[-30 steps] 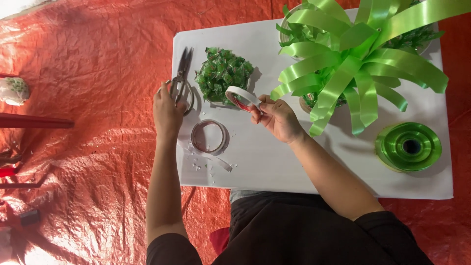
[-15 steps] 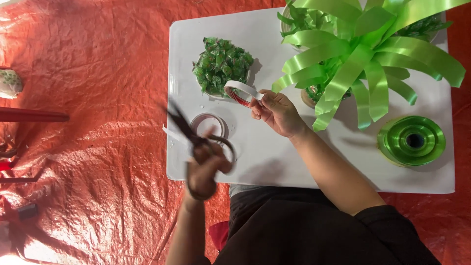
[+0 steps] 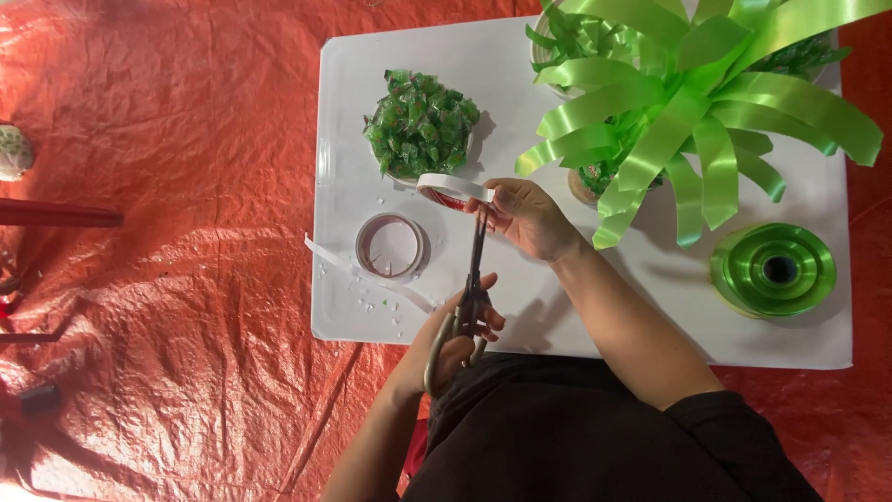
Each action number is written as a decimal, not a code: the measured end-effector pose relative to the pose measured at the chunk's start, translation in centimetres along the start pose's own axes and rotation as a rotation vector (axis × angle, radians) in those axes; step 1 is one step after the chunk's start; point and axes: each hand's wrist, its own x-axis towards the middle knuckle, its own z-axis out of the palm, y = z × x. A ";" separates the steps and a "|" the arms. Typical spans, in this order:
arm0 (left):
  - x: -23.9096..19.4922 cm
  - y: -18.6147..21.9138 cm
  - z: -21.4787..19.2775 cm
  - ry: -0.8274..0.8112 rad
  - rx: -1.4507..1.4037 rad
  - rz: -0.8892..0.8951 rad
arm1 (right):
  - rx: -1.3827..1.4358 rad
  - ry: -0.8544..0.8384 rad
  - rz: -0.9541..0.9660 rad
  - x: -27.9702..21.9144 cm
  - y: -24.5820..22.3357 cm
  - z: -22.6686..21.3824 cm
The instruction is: The person assembles a decorative pineapple-shaped gift using a plastic cup, green candies, ribbon, and tape. They attach candies to the cup with tape and arrange a green ribbon on top to resemble pineapple leaves.
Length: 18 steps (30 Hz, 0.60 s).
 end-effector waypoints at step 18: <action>0.9 3.0 2.6 0.174 0.002 -0.069 | -0.061 -0.149 -0.006 -0.1 1.5 0.5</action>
